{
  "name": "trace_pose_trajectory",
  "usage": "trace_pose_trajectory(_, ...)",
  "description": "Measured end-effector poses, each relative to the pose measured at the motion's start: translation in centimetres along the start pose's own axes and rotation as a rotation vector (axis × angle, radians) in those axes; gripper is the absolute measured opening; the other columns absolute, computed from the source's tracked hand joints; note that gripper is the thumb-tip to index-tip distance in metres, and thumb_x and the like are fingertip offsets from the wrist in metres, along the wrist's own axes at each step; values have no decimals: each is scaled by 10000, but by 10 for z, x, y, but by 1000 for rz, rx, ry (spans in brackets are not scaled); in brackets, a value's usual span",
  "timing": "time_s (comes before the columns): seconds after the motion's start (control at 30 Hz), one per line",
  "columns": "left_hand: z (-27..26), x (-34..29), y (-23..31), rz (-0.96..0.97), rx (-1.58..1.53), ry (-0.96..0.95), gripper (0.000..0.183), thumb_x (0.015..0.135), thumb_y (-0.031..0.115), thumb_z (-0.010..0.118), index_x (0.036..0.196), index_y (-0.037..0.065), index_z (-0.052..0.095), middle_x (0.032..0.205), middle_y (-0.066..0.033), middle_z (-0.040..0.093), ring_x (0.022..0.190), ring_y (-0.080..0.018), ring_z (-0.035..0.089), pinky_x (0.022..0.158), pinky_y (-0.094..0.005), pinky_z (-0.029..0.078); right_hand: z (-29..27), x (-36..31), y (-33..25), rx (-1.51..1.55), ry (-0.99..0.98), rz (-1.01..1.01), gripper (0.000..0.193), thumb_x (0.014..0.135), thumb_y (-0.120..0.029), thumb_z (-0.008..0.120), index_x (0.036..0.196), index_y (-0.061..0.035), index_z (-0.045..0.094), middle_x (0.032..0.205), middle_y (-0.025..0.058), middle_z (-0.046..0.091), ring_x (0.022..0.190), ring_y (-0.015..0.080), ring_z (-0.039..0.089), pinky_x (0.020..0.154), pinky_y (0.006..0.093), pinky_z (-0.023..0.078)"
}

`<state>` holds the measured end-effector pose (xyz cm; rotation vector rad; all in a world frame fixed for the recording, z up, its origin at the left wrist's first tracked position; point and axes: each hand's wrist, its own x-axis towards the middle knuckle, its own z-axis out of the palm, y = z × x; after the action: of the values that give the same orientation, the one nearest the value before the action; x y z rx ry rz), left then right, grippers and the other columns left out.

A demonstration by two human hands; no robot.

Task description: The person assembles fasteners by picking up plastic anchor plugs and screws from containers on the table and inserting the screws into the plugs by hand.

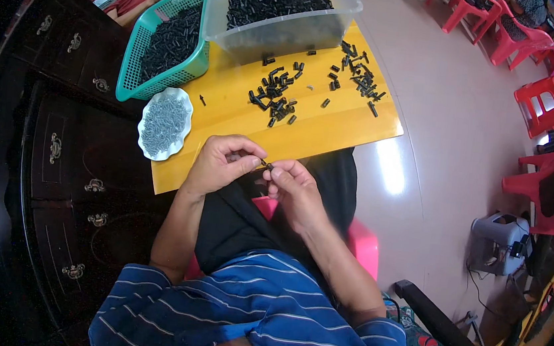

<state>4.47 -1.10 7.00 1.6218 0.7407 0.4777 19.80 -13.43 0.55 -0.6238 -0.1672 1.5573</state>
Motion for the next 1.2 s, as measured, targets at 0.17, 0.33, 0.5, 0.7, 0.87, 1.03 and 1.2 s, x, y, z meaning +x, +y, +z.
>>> trace_pose_trajectory(0.17, 1, 0, 0, 25, 42, 2, 134, 881, 6, 713, 1011, -14, 738, 896, -21, 728, 769, -50, 658, 694, -201, 530, 0, 1, 2, -63, 14, -44, 122, 960, -112, 674, 1068, -61, 647, 954, 75, 722, 745, 106, 636, 707, 250, 506)
trace_pose_trajectory(0.33, 2, 0, 7, 83, 135, 5, 116, 857, -1, 719, 970, -9, 744, 857, -27, 730, 736, -51, 651, 668, -206, 518, 1, 0, 4, -123, 42, -77, 103, 953, -92, 675, 1043, -47, 653, 935, 75, 723, 749, 100, 638, 712, 244, 514)
trace_pose_trajectory(0.5, 5, 0, 12, 82, 206, -20, 97, 842, -16, 707, 933, -8, 739, 827, -60, 732, 722, -84, 663, 657, -228, 517, 3, -2, 5, -260, 90, -190, 81, 946, -79, 677, 1013, -36, 660, 926, 78, 724, 739, 95, 636, 730, 247, 528)
trace_pose_trajectory(0.7, -3, 3, 14, 362, 311, -99, 96, 814, -29, 693, 890, 13, 732, 820, -108, 714, 743, -230, 698, 670, -300, 535, -10, 0, -1, -9, -62, 42, 67, 947, -88, 671, 996, -45, 659, 895, 76, 712, 757, 112, 666, 731, 273, 556)
trace_pose_trajectory(0.87, -2, 3, 19, 397, 277, -144, 110, 797, -56, 693, 885, 2, 725, 844, -111, 714, 775, -239, 699, 690, -310, 540, -17, 2, -1, 297, -149, 296, 68, 949, -96, 652, 1004, -56, 647, 878, 71, 703, 735, 120, 673, 744, 303, 592)
trace_pose_trajectory(1.03, -2, 2, 19, 448, 329, -184, 135, 790, -81, 688, 902, -12, 720, 865, -112, 714, 793, -235, 701, 703, -309, 546, -16, 2, -4, 426, -198, 410, 75, 950, -97, 653, 1014, -60, 639, 896, 65, 699, 766, 140, 689, 764, 313, 597)
trace_pose_trajectory(1.2, -4, 5, 14, 436, 299, -197, 189, 805, -65, 683, 979, -5, 730, 890, -117, 711, 822, -231, 696, 734, -312, 550, -7, 0, 0, 356, -139, 336, 74, 966, -115, 645, 1025, -72, 634, 963, 70, 704, 836, 157, 700, 805, 331, 595)
